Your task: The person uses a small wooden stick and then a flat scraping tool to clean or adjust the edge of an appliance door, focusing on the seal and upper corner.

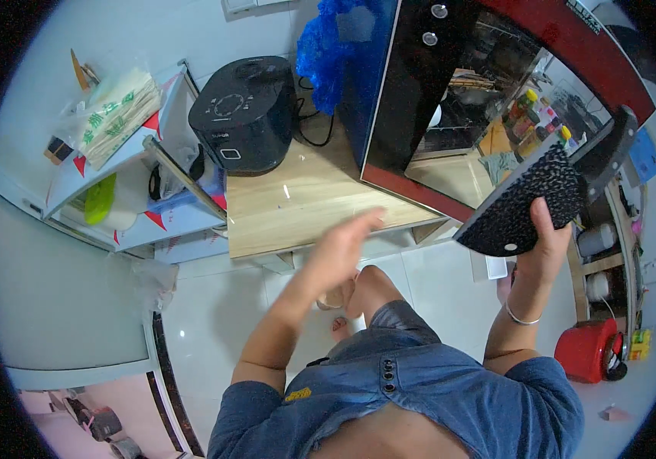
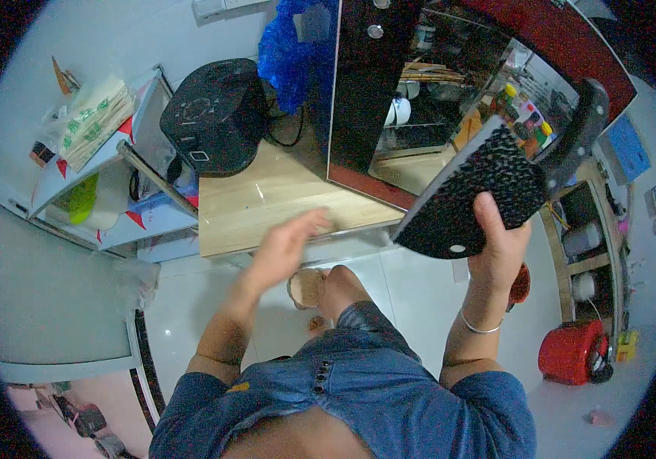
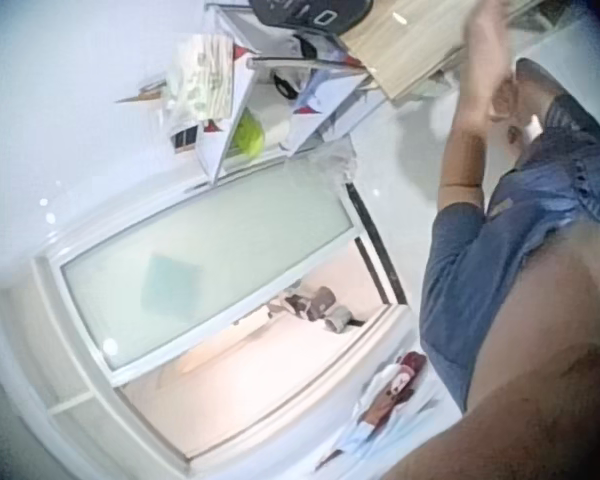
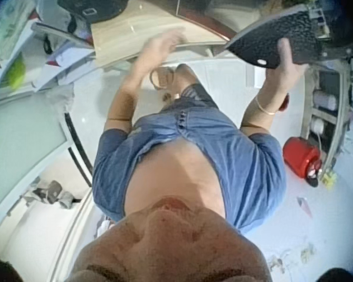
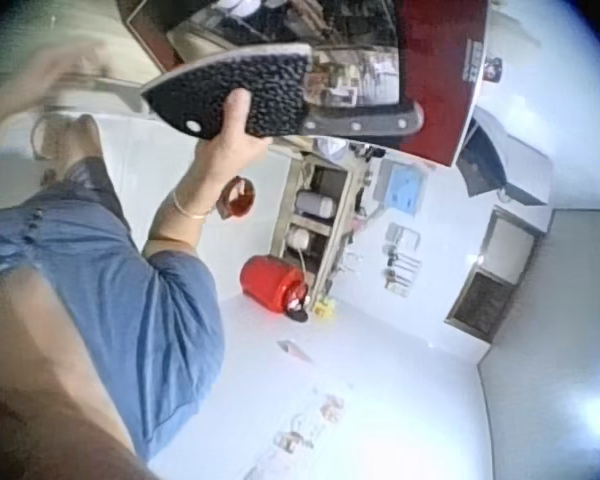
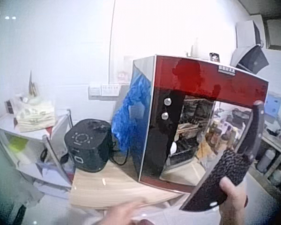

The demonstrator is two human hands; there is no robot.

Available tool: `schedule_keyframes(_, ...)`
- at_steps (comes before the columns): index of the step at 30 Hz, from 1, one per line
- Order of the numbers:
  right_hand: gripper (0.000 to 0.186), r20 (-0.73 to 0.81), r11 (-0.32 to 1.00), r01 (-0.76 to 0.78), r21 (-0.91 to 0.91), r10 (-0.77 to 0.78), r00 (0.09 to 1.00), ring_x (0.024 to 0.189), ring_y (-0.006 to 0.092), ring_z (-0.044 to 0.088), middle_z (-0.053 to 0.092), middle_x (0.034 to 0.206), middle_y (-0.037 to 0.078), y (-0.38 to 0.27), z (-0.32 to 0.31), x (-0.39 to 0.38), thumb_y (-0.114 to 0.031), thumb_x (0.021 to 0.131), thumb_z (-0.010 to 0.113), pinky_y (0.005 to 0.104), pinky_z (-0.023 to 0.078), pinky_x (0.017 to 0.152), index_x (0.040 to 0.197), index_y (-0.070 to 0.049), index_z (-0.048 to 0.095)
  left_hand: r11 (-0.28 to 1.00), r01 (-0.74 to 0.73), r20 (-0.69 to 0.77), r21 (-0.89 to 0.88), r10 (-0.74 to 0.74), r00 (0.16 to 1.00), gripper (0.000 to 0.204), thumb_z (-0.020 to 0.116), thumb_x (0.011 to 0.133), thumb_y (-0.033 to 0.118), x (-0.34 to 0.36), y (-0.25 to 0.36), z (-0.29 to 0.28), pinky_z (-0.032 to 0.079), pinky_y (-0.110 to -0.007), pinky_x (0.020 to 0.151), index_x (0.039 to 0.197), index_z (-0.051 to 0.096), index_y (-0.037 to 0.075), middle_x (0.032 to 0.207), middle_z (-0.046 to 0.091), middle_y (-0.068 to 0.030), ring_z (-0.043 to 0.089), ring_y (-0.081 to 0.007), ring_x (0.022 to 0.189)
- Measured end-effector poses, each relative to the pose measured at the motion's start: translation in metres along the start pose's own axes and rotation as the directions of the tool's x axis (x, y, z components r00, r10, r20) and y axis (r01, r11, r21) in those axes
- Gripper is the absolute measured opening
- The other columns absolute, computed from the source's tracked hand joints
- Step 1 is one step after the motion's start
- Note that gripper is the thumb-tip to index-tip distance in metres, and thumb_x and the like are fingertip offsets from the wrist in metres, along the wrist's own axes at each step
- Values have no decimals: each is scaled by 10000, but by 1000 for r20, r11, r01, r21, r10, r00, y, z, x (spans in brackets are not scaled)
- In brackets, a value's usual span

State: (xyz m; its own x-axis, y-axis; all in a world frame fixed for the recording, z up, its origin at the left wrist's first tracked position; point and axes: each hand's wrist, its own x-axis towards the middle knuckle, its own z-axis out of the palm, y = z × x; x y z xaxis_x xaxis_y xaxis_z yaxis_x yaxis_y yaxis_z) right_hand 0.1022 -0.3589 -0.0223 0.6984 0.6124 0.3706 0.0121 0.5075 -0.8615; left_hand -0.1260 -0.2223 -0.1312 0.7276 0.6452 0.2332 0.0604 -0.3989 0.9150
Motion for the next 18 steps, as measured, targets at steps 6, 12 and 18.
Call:
schedule_keyframes(6,315,-90,981,193,5,-192,977,877,187,621,621,1016,99,-12,19,18,-5,816,629,316,508,790,1116,18,537,996,78,-199,42,-68,978,358,398,947,52,5,-19,-57,443,-288,852,1301,455,46,1107,623,-103,576,-165,912)
schedule_keyframes(12,305,-87,935,351,-48,-354,931,889,197,620,624,1016,90,-20,27,51,17,801,636,317,507,794,1095,-2,560,982,-60,-249,179,104,963,274,529,890,62,42,-17,-62,442,-300,853,1156,569,10,1062,636,-124,593,-202,957)
schedule_keyframes(18,291,76,869,494,-13,-492,867,877,180,611,632,979,72,-38,46,97,44,784,644,329,500,785,1059,-30,585,800,-506,-261,322,589,765,236,565,819,10,137,26,-66,443,-373,853,1048,622,17,1046,622,-127,562,-304,973)
